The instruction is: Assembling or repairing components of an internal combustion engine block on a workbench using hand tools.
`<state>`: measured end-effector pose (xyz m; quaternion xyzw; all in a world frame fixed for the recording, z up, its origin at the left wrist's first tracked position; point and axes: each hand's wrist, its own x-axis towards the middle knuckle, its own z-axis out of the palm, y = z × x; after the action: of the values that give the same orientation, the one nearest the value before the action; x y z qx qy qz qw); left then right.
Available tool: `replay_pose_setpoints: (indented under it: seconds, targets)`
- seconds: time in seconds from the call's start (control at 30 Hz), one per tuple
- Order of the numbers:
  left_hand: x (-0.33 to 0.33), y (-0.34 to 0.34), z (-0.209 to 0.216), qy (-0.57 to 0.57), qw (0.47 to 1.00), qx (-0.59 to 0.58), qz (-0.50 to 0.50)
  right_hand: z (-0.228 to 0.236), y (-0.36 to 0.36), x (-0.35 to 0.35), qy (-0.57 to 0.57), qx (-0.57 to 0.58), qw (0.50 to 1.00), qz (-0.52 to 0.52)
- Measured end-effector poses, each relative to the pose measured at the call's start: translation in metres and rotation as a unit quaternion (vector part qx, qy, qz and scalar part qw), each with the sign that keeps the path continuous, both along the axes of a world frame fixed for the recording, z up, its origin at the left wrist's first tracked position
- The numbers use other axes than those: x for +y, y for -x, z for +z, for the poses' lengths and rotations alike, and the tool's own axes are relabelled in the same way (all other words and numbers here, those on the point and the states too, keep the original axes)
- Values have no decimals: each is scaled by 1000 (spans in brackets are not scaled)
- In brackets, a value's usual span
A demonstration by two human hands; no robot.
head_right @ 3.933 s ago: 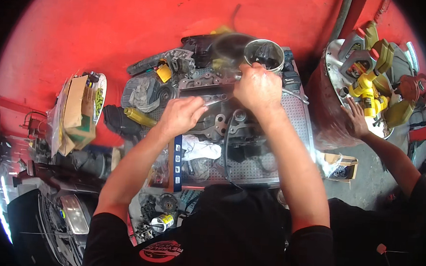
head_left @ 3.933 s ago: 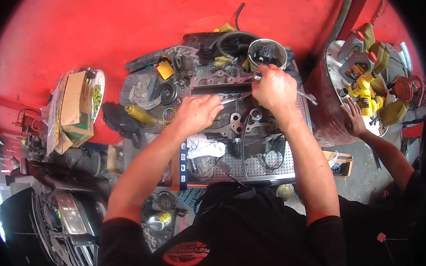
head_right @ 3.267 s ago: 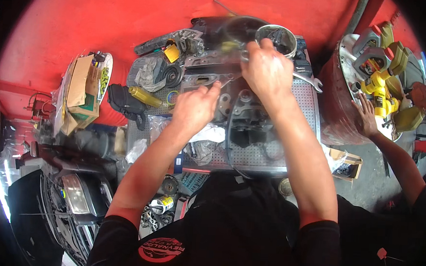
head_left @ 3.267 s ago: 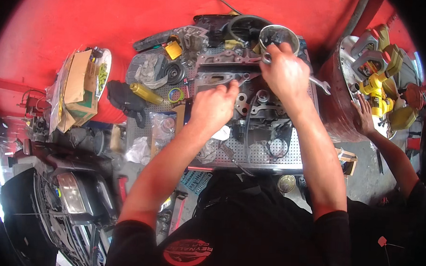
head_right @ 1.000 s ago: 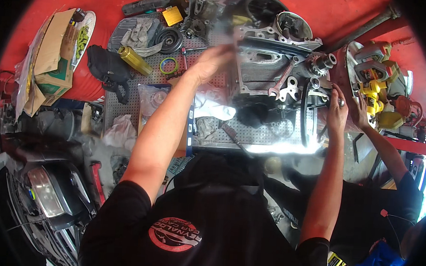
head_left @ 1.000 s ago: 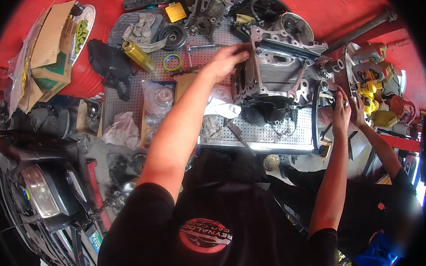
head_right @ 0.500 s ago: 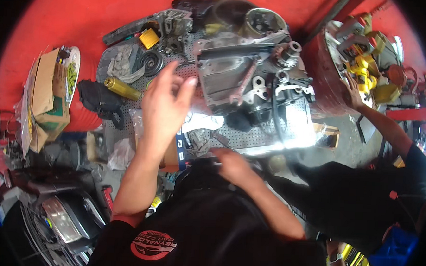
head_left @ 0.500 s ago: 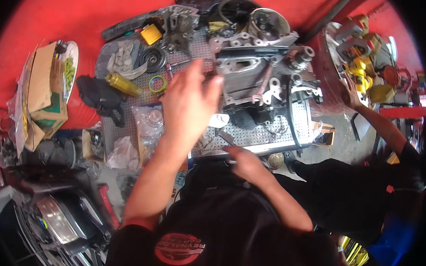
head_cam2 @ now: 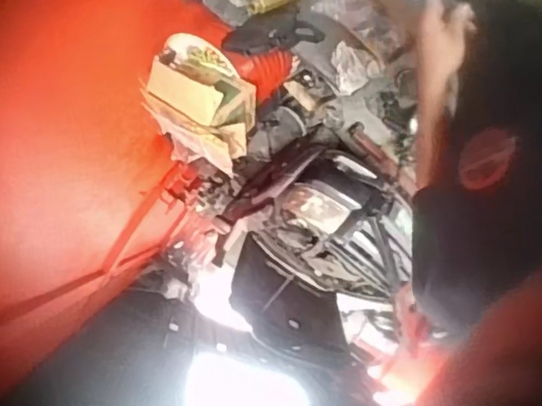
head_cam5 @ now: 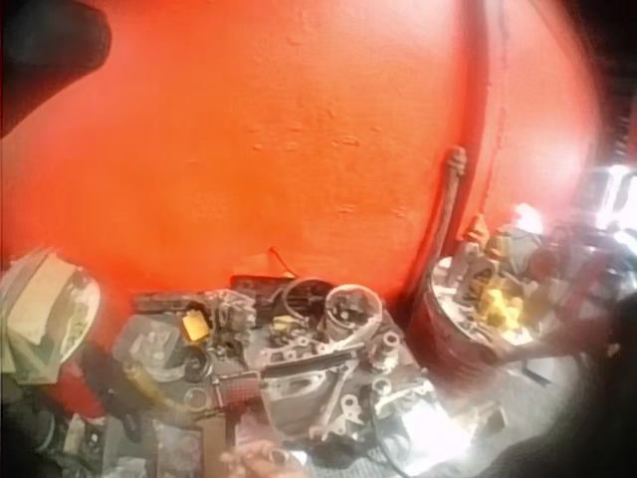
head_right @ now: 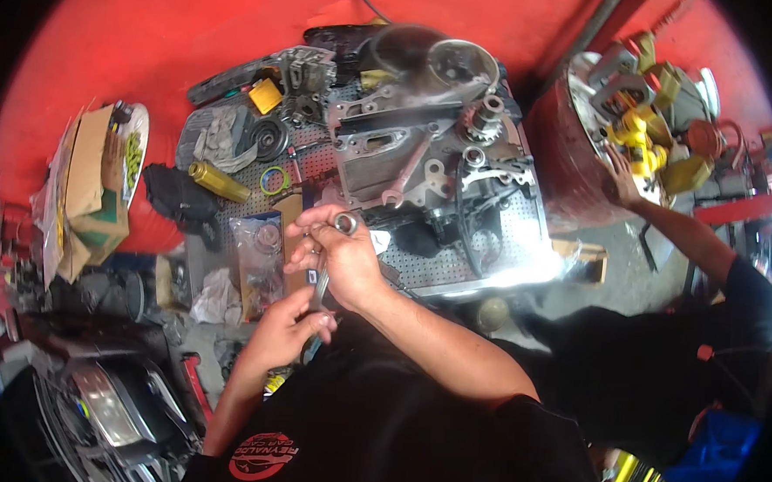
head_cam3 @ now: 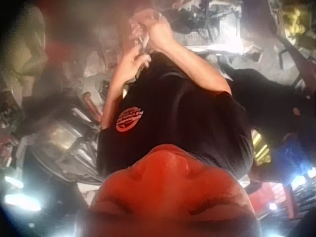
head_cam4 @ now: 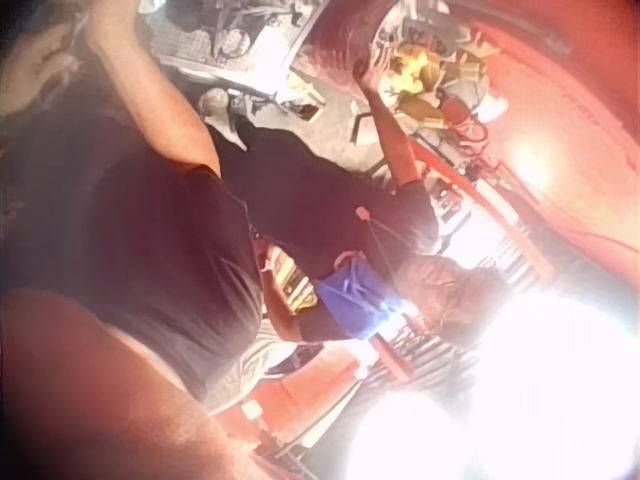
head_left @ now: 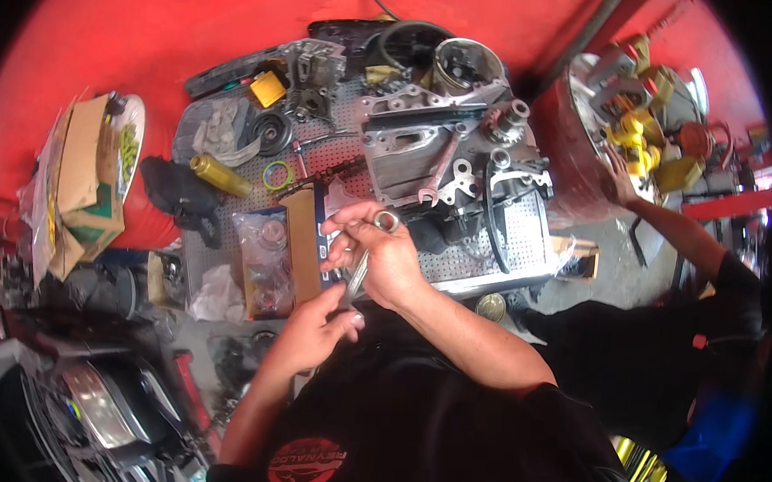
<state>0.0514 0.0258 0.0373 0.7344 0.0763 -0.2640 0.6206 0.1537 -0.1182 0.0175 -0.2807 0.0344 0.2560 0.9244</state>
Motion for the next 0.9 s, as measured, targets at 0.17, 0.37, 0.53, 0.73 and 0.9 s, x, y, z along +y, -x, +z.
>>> replay_pose_setpoints:
  seconds: [0.17, 0.37, 0.53, 0.73, 0.9]
  targets:
    - [-12, 63, 3, 82, 965, -77, 235, -29, 7, -15, 161, -127, 946, 250]
    - [-70, 71, 18, -215, 892, -171, 358, -117, 3, -23, 550, -709, 268, 349]
    - [-130, 59, 15, -214, 902, -177, 331, -178, -16, 20, 620, -708, 49, 336]
    - [-143, 83, 24, 20, 881, -125, 455, -150, -18, 14, 675, -685, -208, 176]
    - [-156, 95, 47, 156, 904, -81, 390, -159, -59, 12, 644, -647, -211, 351]
